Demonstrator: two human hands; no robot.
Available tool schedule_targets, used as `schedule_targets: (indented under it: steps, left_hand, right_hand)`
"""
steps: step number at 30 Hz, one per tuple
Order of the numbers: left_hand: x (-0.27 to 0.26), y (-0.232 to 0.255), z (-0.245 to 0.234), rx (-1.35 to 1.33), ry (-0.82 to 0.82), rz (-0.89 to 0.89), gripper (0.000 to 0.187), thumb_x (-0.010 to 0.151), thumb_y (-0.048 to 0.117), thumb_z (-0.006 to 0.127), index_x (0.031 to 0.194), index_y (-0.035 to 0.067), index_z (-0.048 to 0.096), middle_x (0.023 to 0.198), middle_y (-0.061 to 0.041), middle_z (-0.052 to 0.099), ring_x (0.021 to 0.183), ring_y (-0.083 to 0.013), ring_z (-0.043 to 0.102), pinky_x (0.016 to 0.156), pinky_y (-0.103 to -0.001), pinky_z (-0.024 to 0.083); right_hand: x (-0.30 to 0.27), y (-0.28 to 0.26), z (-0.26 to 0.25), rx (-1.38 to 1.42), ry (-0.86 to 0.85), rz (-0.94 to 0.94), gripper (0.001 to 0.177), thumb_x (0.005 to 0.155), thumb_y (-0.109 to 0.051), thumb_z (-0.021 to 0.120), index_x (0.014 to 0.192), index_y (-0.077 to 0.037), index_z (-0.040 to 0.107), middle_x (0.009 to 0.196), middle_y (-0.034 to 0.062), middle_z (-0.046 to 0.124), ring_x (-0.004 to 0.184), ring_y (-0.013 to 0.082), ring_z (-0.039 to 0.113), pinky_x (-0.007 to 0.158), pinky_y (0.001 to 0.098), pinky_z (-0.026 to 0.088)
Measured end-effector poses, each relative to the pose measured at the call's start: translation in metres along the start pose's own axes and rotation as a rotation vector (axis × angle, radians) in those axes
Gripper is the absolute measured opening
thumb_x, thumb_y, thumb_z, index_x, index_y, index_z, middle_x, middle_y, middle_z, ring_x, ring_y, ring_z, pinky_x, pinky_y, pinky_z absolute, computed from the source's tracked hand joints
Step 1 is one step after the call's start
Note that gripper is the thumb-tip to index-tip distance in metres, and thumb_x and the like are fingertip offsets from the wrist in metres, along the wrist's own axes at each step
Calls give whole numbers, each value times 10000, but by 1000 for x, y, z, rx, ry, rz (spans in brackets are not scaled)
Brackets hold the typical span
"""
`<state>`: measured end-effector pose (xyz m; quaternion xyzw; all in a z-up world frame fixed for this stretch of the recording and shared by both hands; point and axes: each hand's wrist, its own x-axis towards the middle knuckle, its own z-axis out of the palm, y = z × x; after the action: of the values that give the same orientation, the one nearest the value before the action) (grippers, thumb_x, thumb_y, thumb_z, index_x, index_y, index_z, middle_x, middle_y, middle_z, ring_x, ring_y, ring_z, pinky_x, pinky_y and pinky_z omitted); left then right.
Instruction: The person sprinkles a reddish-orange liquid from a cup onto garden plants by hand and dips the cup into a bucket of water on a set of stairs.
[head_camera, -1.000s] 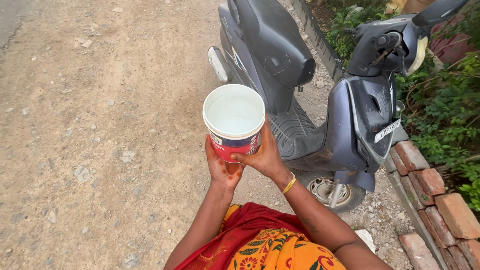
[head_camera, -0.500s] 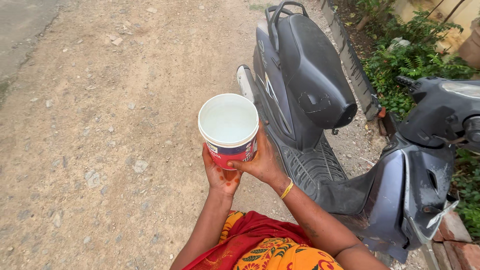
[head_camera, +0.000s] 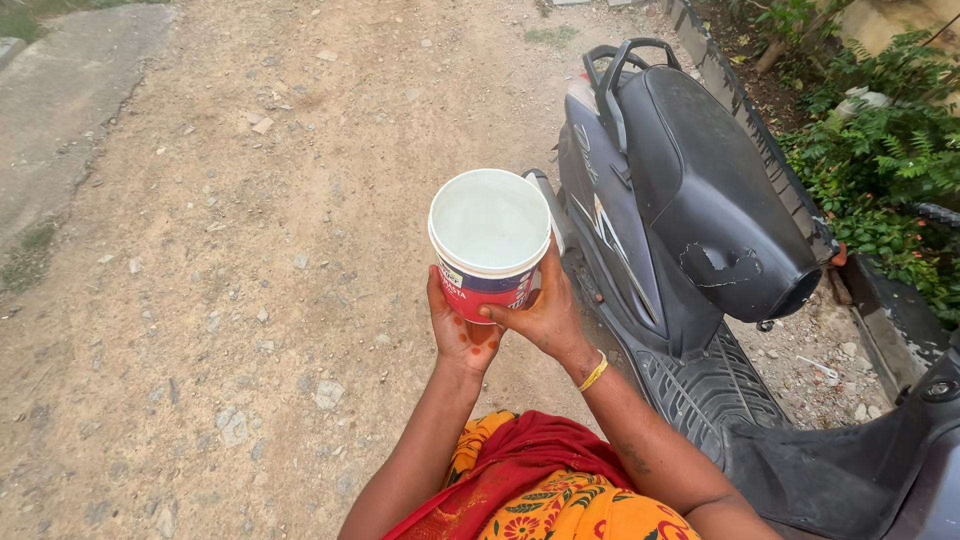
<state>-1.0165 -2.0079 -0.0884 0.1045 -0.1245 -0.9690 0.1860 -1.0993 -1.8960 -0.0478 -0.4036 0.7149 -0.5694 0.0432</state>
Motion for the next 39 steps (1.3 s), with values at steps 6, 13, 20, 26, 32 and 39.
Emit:
schedule_targets:
  steps: [6,13,20,26,32,39]
  left_hand:
    - [76,31,-2,-19,50,-19,749,925,678,479,1472,166,486,1396,-108,602,1235,-280,624,985,-498,567]
    - [193,53,3,-47,-61,-18,770,937,674,484,1491,140,459,1421,-130,576,1246,-303,618,1014,-520,557]
    - [311,70,38,-63,-57,50,775,953,668,490,1521,143,442,1422,-133,576,1269,-291,609,1018,-497,564]
    - [390,91,40,-34,0,25,767,932,681,468,1490,155,457,1395,-124,590,1245,-286,621,990,-486,576]
    - [480,130,25,-36,-98,-16,774,949,680,480,1506,144,452,1415,-132,584,1251,-287,626,998,-474,576]
    - [611,201,15,34,-142,-95,813,932,705,483,1506,131,454,1397,-141,595,1225,-286,644,979,-460,594]
  right_hand:
    - [68,31,16,-60,14,-73,1365,639,-505,943,1619,3,140,1555,249,449,1459,372,472,1179,480,418]
    - [174,93,17,-50,5,-8,1289,652,-492,935,1585,-4,192,1473,214,549,1385,323,577,1129,423,486]
    - [294,141,-4,-60,-38,-137,1317,669,-487,946,1604,-1,157,1510,244,494,1431,362,522,1159,457,466]
    - [367,183,1,-110,-19,-136,1368,651,-504,952,1618,4,128,1548,262,444,1460,390,472,1179,474,425]
    - [446,217,26,-87,5,-155,1347,666,-465,960,1622,11,140,1539,244,480,1454,361,507,1194,469,432]
    - [558,243,71,-72,129,-65,1201,654,-310,964,1558,-4,233,1453,214,547,1352,307,596,872,349,644]
